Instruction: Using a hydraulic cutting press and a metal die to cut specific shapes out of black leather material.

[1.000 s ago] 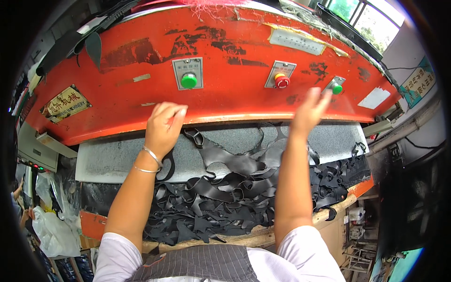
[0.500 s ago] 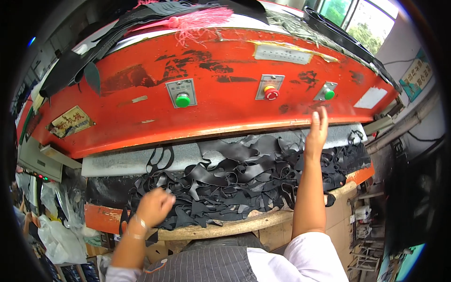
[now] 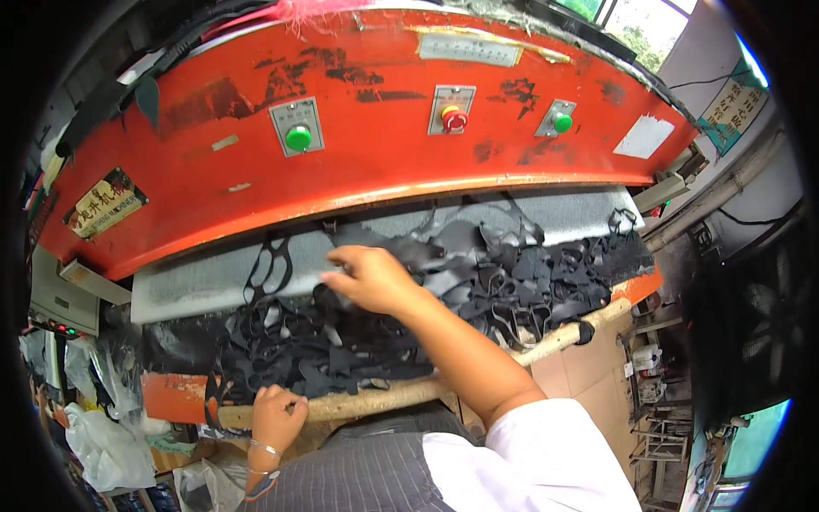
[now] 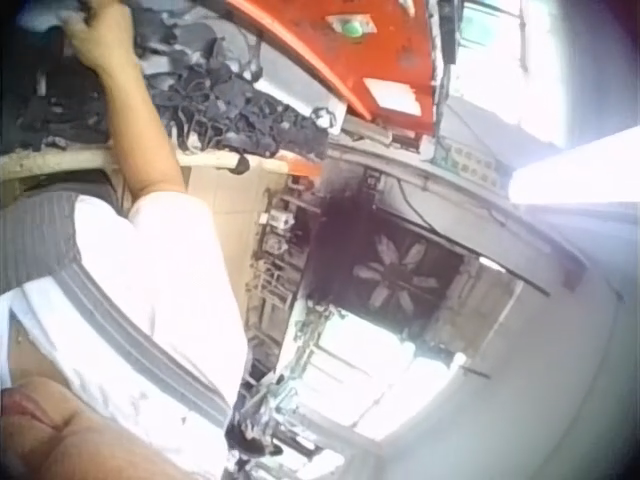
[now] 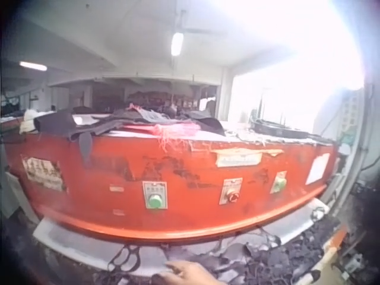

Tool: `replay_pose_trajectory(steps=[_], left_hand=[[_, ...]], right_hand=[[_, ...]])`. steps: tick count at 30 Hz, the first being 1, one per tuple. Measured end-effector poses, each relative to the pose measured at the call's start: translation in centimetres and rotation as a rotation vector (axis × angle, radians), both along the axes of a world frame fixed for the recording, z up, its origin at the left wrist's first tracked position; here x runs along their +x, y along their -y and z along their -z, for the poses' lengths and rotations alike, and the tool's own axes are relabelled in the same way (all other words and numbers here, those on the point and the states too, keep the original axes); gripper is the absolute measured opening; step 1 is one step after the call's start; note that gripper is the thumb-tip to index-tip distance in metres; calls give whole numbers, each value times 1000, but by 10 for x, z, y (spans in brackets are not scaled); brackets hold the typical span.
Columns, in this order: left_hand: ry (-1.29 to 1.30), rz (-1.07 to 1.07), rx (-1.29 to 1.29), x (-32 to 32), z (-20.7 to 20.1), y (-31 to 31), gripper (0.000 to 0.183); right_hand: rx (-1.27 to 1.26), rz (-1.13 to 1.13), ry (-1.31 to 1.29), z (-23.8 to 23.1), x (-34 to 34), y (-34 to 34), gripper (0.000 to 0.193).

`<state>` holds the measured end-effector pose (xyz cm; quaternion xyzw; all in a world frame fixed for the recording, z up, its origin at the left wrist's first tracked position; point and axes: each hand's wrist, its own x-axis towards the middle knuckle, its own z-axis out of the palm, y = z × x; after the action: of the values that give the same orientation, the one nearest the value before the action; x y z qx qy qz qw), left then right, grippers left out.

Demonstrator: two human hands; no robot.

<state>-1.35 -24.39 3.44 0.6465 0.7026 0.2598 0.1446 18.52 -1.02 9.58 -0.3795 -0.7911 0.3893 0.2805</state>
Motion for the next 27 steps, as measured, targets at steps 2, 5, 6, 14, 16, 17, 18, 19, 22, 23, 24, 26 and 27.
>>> replay_pose_trajectory(steps=[2, 5, 6, 14, 16, 17, 18, 19, 22, 23, 24, 26, 27], left_hand=[[20, 97, -282, -12, -13, -6, 22], [74, 206, -399, -21, -34, -64, 31], [107, 204, -136, -20, -30, -95, 28], [-331, 27, 37, -18, 37, -259, 48], [-312, 34, 25, -15, 41, -256, 48], [-312, 46, 26, -15, 39, -253, 48], [-333, 49, 30, -10, 35, -254, 48], [-326, 47, 29, -10, 35, -258, 48], [-349, 34, 16, -10, 30, -260, 48], [-352, 36, 16, -10, 30, -260, 48], [-345, 39, 7, -11, 29, -261, 48], [-340, 42, -1, -10, 30, -260, 48], [-344, 27, -3, -11, 32, -258, 48]], right_hand=[[6, 112, 88, 15, 25, -18, 47], [0, 189, 170, 38, 23, -40, 58], [120, 263, 237, 48, 6, -48, 62], [167, 268, 125, 80, -29, -88, 45], [228, 186, 104, 59, 9, -75, 44], [233, 135, 112, 54, 26, -64, 43], [180, 101, 160, 49, 40, -54, 43], [179, 98, 167, 52, 45, -50, 43], [295, 96, 236, 70, 51, -39, 47], [294, 98, 233, 73, 52, -39, 47], [355, 88, 229, 75, 53, -39, 50], [415, 79, 223, 77, 56, -39, 52], [400, 55, 205, 80, 58, -38, 54]])
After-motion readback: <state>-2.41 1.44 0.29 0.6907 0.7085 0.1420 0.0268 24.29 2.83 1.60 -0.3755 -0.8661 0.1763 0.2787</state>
